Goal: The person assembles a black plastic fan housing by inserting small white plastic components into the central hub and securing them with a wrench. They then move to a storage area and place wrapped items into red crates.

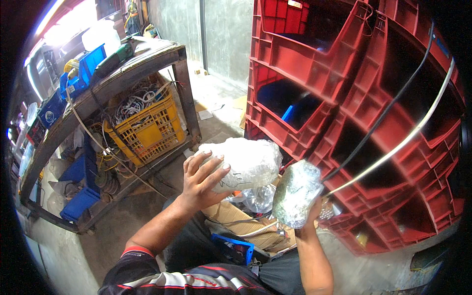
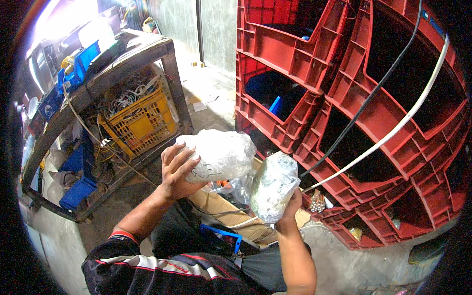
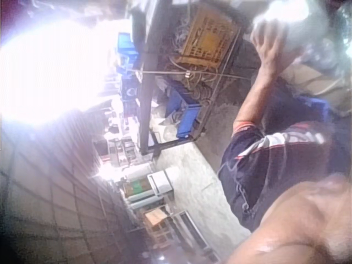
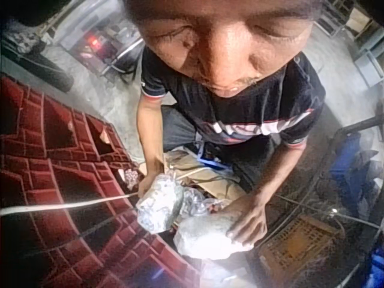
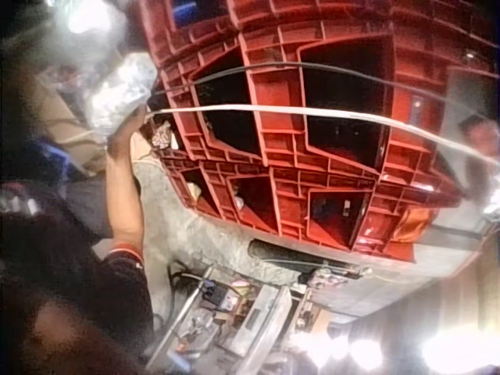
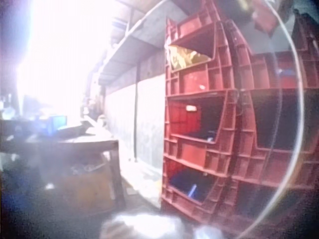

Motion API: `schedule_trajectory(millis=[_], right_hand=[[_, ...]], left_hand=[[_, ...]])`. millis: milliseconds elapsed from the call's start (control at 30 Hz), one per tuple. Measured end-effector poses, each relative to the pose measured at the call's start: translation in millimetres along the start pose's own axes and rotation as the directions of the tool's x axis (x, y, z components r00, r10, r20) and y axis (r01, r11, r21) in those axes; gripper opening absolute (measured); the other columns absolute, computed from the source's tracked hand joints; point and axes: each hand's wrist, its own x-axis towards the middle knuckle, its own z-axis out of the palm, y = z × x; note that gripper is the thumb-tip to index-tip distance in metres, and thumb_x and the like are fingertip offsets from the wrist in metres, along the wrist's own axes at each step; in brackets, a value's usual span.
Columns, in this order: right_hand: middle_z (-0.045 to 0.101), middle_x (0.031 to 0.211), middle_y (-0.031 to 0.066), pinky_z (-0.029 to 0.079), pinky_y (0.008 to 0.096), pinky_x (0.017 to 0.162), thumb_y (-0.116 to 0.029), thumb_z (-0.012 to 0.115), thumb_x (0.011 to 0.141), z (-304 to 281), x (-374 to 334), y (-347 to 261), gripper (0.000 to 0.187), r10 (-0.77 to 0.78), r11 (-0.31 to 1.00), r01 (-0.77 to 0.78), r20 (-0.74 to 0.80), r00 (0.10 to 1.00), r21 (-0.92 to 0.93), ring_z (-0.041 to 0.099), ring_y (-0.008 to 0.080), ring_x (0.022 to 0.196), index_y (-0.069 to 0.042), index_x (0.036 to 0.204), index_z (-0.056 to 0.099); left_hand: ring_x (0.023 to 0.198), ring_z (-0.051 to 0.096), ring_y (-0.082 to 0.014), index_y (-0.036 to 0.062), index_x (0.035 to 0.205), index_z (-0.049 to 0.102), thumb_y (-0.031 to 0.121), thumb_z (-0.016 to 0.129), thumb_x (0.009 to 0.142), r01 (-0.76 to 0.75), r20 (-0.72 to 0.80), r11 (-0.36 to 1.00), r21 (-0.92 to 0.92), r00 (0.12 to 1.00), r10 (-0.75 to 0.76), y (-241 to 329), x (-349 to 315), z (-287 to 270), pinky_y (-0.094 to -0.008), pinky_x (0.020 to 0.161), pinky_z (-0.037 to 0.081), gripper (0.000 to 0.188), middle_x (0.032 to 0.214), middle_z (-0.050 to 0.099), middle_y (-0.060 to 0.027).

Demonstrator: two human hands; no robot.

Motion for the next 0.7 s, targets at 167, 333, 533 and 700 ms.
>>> schedule_trajectory(millis=[167, 333, 533, 700], right_hand=[[0.068, 0.114, 0.0154, 0.056, 0.0405, 0.087, -0.042, 0.035, 0.098, -1.7, 1.7, -0.8, 0.054, 0.043, 0.999, -0.044, 0.038, 0.998, 0.016, 0.068, 0.0285, 0.1, -0.001, 0.126, 0.058], [0.068, 0.113, 0.0147, 0.056, 0.0396, 0.087, -0.044, 0.036, 0.098, -4.2, 3.4, 2.7, 0.056, 0.037, 0.999, -0.036, 0.041, 0.998, -0.035, 0.068, 0.0271, 0.1, -0.002, 0.127, 0.057], [0.069, 0.112, 0.0135, 0.056, 0.0393, 0.087, -0.041, 0.036, 0.099, 11.9, -2.6, -1.5, 0.052, 0.024, 0.988, -0.029, -0.035, 0.999, -0.149, 0.069, 0.0268, 0.098, -0.002, 0.126, 0.058], [0.07, 0.109, 0.0124, 0.057, 0.0395, 0.085, -0.039, 0.036, 0.1, 7.0, -0.7, 2.1, 0.05, 0.008, 0.993, -0.011, -0.026, 1.0, -0.119, 0.07, 0.0267, 0.096, -0.002, 0.125, 0.059]], left_hand=[[0.118, 0.055, -0.0359, 0.0145, 0.126, 0.058, 0.037, 0.093, 0.056, -0.007, 0.064, 0.999, -0.05, 0.998, 0.01, -0.3, 3.4, -0.5, -0.0524, 0.097, 0.041, 0.081, 0.128, 0.062, -0.0113], [0.115, 0.055, -0.0352, 0.0076, 0.129, 0.055, 0.032, 0.093, 0.051, 0.104, 0.049, 0.984, -0.145, 0.994, -0.097, 2.4, 5.7, 4.9, -0.0497, 0.097, 0.042, 0.09, 0.126, 0.061, -0.0128], [0.114, 0.057, -0.0367, 0.0051, 0.142, 0.04, 0.038, 0.093, 0.058, 0.152, 0.104, 0.981, -0.118, 0.985, -0.14, 5.8, 1.9, 5.6, -0.0504, 0.093, 0.04, 0.105, 0.124, 0.062, -0.0162], [0.114, 0.057, -0.0367, 0.0031, 0.14, 0.043, 0.037, 0.092, 0.057, 0.173, 0.1, 0.977, -0.123, 0.982, -0.162, 8.3, 1.3, 5.0, -0.0499, 0.094, 0.041, 0.102, 0.124, 0.062, -0.0163]])
